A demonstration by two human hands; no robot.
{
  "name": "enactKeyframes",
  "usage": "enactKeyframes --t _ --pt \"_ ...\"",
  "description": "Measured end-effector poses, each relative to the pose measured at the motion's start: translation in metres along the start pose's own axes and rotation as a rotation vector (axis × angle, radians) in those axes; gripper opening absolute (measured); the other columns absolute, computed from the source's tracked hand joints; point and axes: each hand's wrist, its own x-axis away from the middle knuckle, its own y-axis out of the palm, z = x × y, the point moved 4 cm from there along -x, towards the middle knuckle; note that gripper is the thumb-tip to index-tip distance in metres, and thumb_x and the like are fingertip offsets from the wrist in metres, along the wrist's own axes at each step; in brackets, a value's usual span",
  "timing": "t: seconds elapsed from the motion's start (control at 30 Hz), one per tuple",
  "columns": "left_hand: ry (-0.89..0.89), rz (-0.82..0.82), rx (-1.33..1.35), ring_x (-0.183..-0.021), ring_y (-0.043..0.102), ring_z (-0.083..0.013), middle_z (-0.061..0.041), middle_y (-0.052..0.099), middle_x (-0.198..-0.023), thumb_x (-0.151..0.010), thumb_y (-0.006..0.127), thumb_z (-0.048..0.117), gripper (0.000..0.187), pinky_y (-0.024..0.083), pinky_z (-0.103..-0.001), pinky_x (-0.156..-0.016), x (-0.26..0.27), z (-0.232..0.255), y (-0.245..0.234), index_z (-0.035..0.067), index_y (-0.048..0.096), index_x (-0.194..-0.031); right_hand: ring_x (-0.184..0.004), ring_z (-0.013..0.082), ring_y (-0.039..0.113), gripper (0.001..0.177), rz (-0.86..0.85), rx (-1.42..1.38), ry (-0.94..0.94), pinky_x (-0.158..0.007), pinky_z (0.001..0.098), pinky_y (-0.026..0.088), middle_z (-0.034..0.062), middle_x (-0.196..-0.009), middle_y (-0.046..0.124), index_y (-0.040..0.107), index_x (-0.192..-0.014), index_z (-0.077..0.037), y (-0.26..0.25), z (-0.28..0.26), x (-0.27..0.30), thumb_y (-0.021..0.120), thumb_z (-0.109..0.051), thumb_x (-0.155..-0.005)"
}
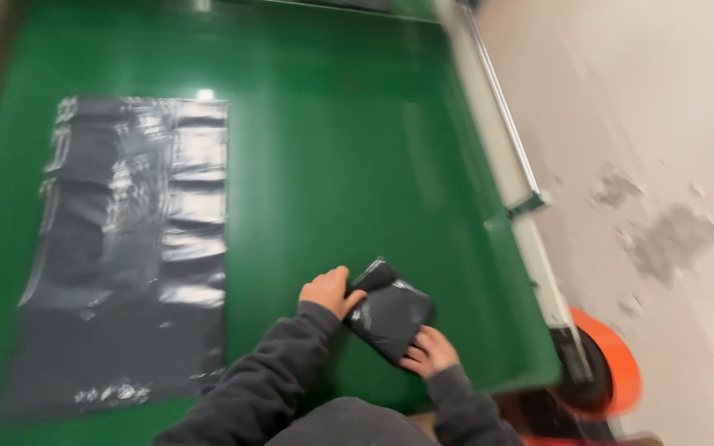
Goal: Folding plastic bags coming off a conveyor belt and placing them in a collection crate.
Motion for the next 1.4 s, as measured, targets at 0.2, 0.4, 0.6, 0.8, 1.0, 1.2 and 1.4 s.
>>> enactKeyframes --t 0.2,0.4,0.6,0.8,1.0,1.2,1.4 --pt "0.147 0.326 0.0 -0.122 0.055 -0.0331 -0.011 0.061 -0.128 -0.08 0.075 0.058 0.07 0.049 -0.046 -0.091 0.092 -0.074 -0.111 0.007 0.06 -0.125 -0.066 0.0319 0.056 0.027 0.314 0.579 -0.636 -0.062 0.0504 0.049 0.0222 -0.079 0.058 0.051 -0.124 0.007 0.021 -0.006 0.015 0.058 -0.016 -0.111" --pt "-0.124 0.234 -0.204 -0.151 0.026 -0.034 -0.01 0.041 -0.156 -0.064 0.082 0.062 0.097 0.02 -0.064 -0.111 0.203 -0.168 -0.146 0.012 0.052 -0.141 -0.138 0.0292 0.05 0.066 -0.891 0.514 -0.456 -0.111 0.0492 0.05 0.0175 -0.139 0.053 0.032 -0.154 -0.003 0.278 0.09 0.058 0.061 -0.032 -0.102" --pt "0.028 0.148 -0.14 -0.149 0.02 -0.0314 -0.01 0.036 -0.161 -0.067 0.082 0.052 0.092 0.02 -0.061 -0.113 0.23 -0.191 -0.124 0.013 0.052 -0.145 -0.147 0.0294 0.04 0.081 -1.011 0.326 -0.207 -0.115 0.0494 0.041 0.0149 -0.155 0.045 0.025 -0.161 -0.006 0.355 0.144 0.041 0.061 -0.041 -0.096" --pt "0.004 0.405 -0.167 -0.119 0.056 -0.0227 0.004 0.065 -0.116 -0.081 0.072 0.024 0.031 0.048 -0.044 -0.083 0.209 -0.193 -0.134 0.019 0.066 -0.111 -0.139 0.0303 0.051 0.082 -0.892 1.153 -1.043 -0.116 0.0428 0.04 0.0178 -0.147 0.053 0.041 -0.153 -0.004 0.409 0.115 0.094 0.064 -0.007 -0.074" --pt "0.241 0.553 -0.26 -0.101 0.059 -0.0222 0.004 0.062 -0.103 -0.077 0.071 0.023 0.032 0.047 -0.041 -0.073 0.261 -0.182 -0.172 0.018 0.065 -0.108 -0.089 0.0275 0.072 0.029 -0.785 1.236 -1.386 -0.079 0.0347 0.057 0.0105 -0.096 0.074 0.072 -0.104 -0.009 0.364 0.109 0.096 0.076 0.0 -0.077" --pt "-0.09 -0.26 -0.251 -0.113 0.059 -0.0194 0.006 0.064 -0.114 -0.083 0.072 0.031 0.034 0.05 -0.04 -0.082 0.279 -0.274 -0.206 0.026 0.065 -0.115 -0.08 0.0204 0.074 0.012 -0.839 1.045 -0.535 -0.073 0.0338 0.058 0.0098 -0.085 0.079 0.076 -0.101 0.001 0.234 0.099 0.05 0.075 -0.005 -0.091" --pt "0.075 0.109 0.707 -0.072 0.059 -0.0144 -0.007 0.065 -0.079 -0.089 0.074 0.012 0.013 0.052 -0.031 -0.066 0.126 -0.284 -0.269 0.004 0.069 -0.098 -0.092 0.0122 0.065 0.025 -0.415 0.978 -0.748 -0.082 0.0313 0.055 0.0044 -0.098 0.072 0.072 -0.109 0.001 0.286 0.011 -0.048 0.079 -0.01 -0.087"
